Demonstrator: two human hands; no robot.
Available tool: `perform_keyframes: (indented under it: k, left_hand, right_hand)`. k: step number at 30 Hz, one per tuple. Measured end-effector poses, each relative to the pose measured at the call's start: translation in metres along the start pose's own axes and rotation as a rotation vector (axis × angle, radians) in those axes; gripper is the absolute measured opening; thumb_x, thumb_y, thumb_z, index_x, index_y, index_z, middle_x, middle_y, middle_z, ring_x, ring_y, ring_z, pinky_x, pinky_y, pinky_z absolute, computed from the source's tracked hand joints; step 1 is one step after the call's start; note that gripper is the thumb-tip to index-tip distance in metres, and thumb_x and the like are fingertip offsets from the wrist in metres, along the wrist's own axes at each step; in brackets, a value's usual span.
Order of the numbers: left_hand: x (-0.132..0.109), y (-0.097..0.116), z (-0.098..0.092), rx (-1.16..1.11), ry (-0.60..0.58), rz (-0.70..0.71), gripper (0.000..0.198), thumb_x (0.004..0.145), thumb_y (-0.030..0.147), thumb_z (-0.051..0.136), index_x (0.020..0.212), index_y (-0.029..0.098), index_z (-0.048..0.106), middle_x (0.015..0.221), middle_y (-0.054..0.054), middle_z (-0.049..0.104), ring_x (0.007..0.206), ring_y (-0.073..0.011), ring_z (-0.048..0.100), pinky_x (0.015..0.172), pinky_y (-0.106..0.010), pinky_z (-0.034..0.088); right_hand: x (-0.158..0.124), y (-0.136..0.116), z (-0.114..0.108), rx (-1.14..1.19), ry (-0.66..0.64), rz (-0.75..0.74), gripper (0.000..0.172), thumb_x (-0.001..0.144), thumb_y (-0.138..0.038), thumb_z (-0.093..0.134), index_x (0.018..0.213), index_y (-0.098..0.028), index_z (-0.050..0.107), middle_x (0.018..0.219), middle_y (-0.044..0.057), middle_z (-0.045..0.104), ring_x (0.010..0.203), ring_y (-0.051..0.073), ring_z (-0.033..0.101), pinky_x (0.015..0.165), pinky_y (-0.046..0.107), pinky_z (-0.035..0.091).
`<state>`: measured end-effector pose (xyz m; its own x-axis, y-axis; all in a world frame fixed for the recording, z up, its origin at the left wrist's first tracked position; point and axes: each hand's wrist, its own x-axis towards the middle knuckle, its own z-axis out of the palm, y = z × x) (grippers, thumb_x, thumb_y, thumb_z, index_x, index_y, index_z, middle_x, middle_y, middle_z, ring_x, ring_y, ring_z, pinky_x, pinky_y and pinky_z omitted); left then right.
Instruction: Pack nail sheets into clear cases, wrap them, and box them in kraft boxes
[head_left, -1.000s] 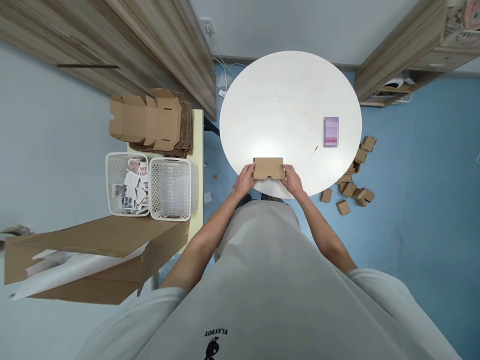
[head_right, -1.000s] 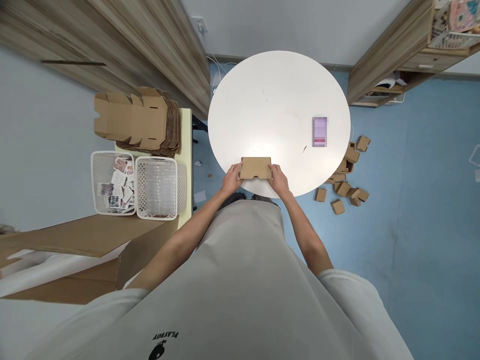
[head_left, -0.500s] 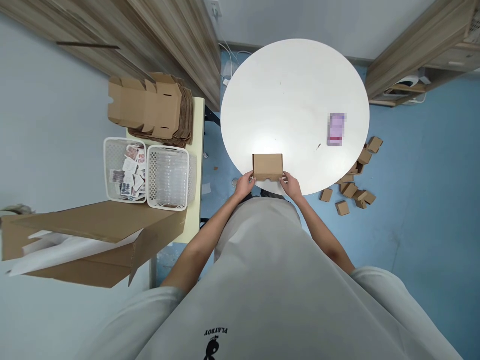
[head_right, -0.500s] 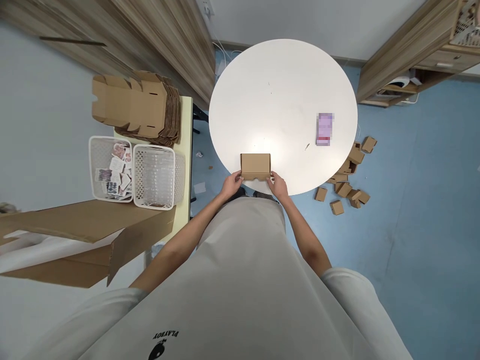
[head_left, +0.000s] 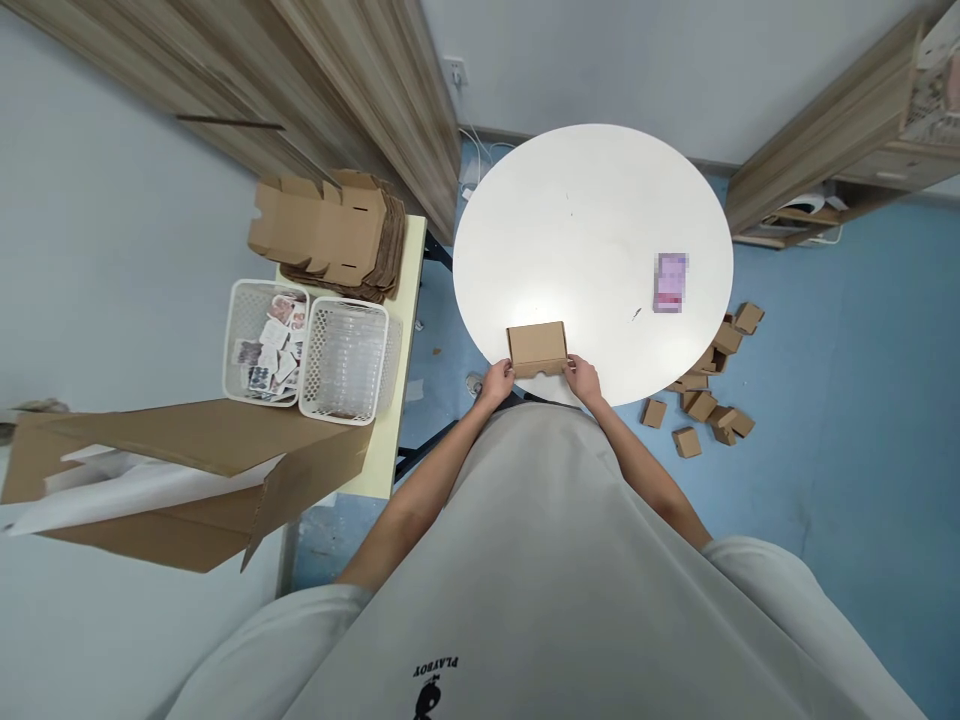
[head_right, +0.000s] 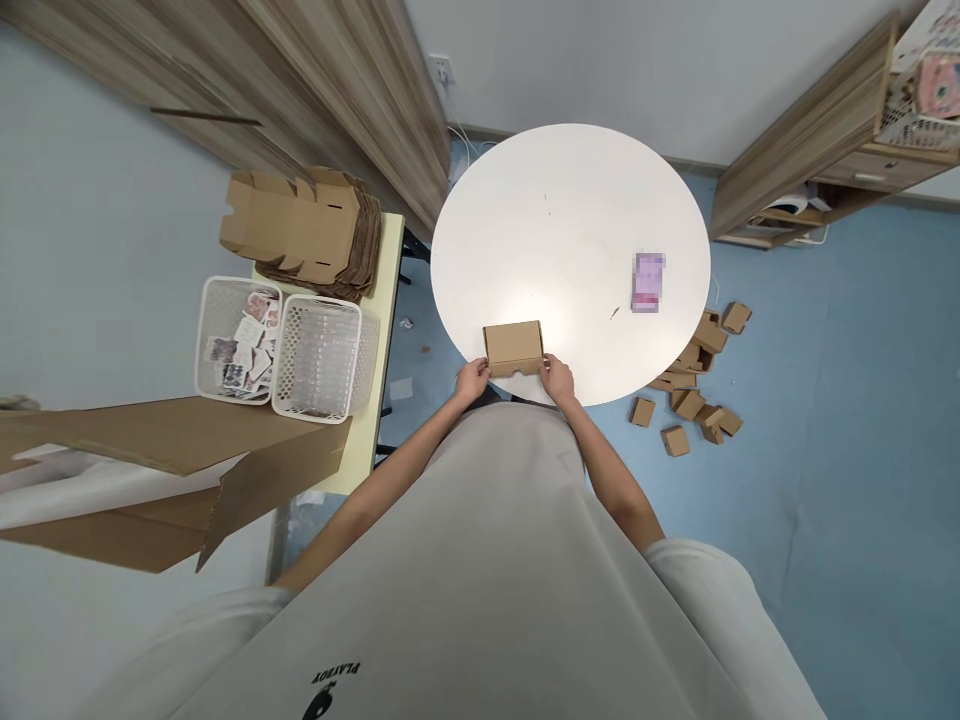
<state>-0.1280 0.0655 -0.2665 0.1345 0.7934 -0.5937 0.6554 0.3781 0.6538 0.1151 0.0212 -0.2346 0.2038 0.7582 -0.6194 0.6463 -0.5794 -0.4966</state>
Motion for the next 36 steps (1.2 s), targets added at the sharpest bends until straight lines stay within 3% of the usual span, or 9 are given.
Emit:
perform_keyframes:
  k: [10,16,21,26,31,33,36]
  left_hand:
    - [-0.009,0.012,0.009,0.212,-0.030,-0.126,0.009,0.092,0.020,0.073,0.098,0.020,0.079,0.111,-0.013,0.085,0.113,-0.0287,0.078,0.100,-0.033,0.056]
    - [-0.014,0.017,0.007,0.256,-0.013,-0.133,0.018,0.099,0.020,0.066,0.107,0.019,0.082,0.118,-0.017,0.084,0.117,-0.0312,0.078,0.102,-0.036,0.056]
    - [-0.018,0.022,0.006,0.228,0.008,-0.108,0.026,0.103,0.020,0.063,0.121,0.019,0.081,0.124,-0.015,0.085,0.121,-0.0291,0.078,0.103,-0.034,0.056]
    - [-0.025,0.028,-0.004,0.195,0.062,-0.078,0.035,0.107,0.025,0.060,0.136,0.019,0.078,0.131,-0.012,0.083,0.128,-0.0284,0.076,0.105,-0.033,0.056]
    - [-0.032,0.037,-0.022,0.127,0.120,0.035,0.040,0.115,0.037,0.047,0.122,0.019,0.082,0.121,-0.012,0.083,0.117,-0.0285,0.076,0.104,-0.035,0.057]
    - [-0.033,0.041,-0.027,0.091,0.140,0.085,0.041,0.114,0.031,0.043,0.116,0.018,0.082,0.119,-0.013,0.081,0.120,-0.0278,0.074,0.106,-0.035,0.057]
    - [-0.032,0.050,-0.031,0.076,0.138,0.139,0.033,0.105,0.018,0.053,0.123,0.018,0.081,0.140,-0.015,0.072,0.134,-0.0276,0.068,0.111,-0.034,0.056]
  right_hand:
    - [-0.008,-0.001,-0.008,-0.192,-0.022,-0.064,0.044,0.110,-0.028,0.050,0.152,-0.021,0.063,0.136,0.012,0.081,0.119,0.031,0.077,0.098,0.039,0.058]
    - [-0.011,0.002,-0.008,-0.267,0.022,-0.111,0.042,0.110,-0.030,0.049,0.147,-0.020,0.068,0.139,0.015,0.077,0.121,0.032,0.075,0.099,0.039,0.058]
    - [-0.005,0.010,-0.004,-0.124,0.017,-0.182,0.054,0.106,-0.029,0.053,0.158,-0.013,0.058,0.151,0.020,0.070,0.122,0.032,0.075,0.110,0.044,0.058]
    - [-0.002,0.016,-0.004,0.129,0.062,-0.253,0.047,0.101,-0.034,0.059,0.144,-0.017,0.069,0.153,0.018,0.070,0.137,0.032,0.069,0.115,0.048,0.060]
    - [-0.014,0.007,-0.019,0.374,0.101,-0.227,0.045,0.102,-0.051,0.065,0.132,-0.019,0.074,0.143,0.017,0.076,0.133,0.032,0.074,0.116,0.048,0.060]
    - [-0.021,0.000,-0.027,0.399,0.097,-0.209,0.046,0.103,-0.055,0.065,0.130,-0.020,0.075,0.142,0.016,0.077,0.133,0.031,0.075,0.117,0.046,0.059]
    - [-0.027,-0.012,-0.034,0.382,0.078,-0.183,0.045,0.103,-0.053,0.066,0.133,-0.020,0.074,0.146,0.015,0.076,0.131,0.030,0.076,0.115,0.042,0.059]
